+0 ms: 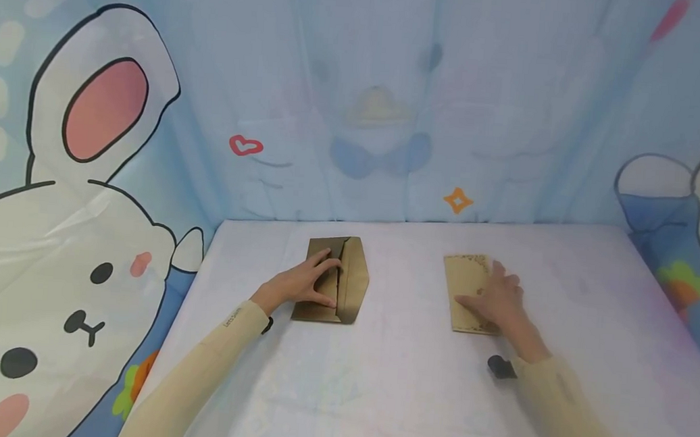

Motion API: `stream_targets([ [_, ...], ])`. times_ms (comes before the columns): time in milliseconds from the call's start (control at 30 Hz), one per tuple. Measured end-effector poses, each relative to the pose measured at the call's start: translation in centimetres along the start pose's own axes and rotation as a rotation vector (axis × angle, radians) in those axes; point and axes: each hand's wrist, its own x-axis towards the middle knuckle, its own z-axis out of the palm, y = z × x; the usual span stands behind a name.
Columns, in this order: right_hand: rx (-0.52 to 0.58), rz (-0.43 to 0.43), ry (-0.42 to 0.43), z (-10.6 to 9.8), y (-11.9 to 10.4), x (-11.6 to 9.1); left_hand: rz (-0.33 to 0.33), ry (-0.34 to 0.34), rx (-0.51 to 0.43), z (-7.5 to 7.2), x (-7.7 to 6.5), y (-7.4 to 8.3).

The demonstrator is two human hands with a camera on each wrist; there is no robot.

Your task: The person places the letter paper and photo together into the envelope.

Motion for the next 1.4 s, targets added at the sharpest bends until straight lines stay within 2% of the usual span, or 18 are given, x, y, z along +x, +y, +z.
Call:
stream_targets([
  [133, 0.027, -0.017, 0.0, -0.1, 0.6, 0.1, -0.004, 0.002, 0.004, -0.4, 0.1, 0.2],
  [467, 0.09, -0.162, -0.007, -0.2, 2.8, -0.2, -0.015, -0.027, -0.006, -0.1, -0.1, 0.2],
  [667, 0.132, -0.169, -0.058, -0.4, 3.5, -0.5, -0.02, -0.026, -0.016, 0.1, 0.0, 0.2],
  [800, 0.145, -0.186, -0.063, -0.7, 3.9, -0.3, -0.025, -0.026, -0.014, 0.0, 0.0, 0.2],
  [1100, 0.218, -0.152, -0.092, -0.8, 4.8, 0.1, -0.019, -0.023, -0.007, 0.2, -0.2, 0.3],
  [1400, 0.281, -0.097, -0.118, -1.5, 4.1, -0.3, -0.023, -0.024, 0.025, -0.1, 0.0, 0.3],
])
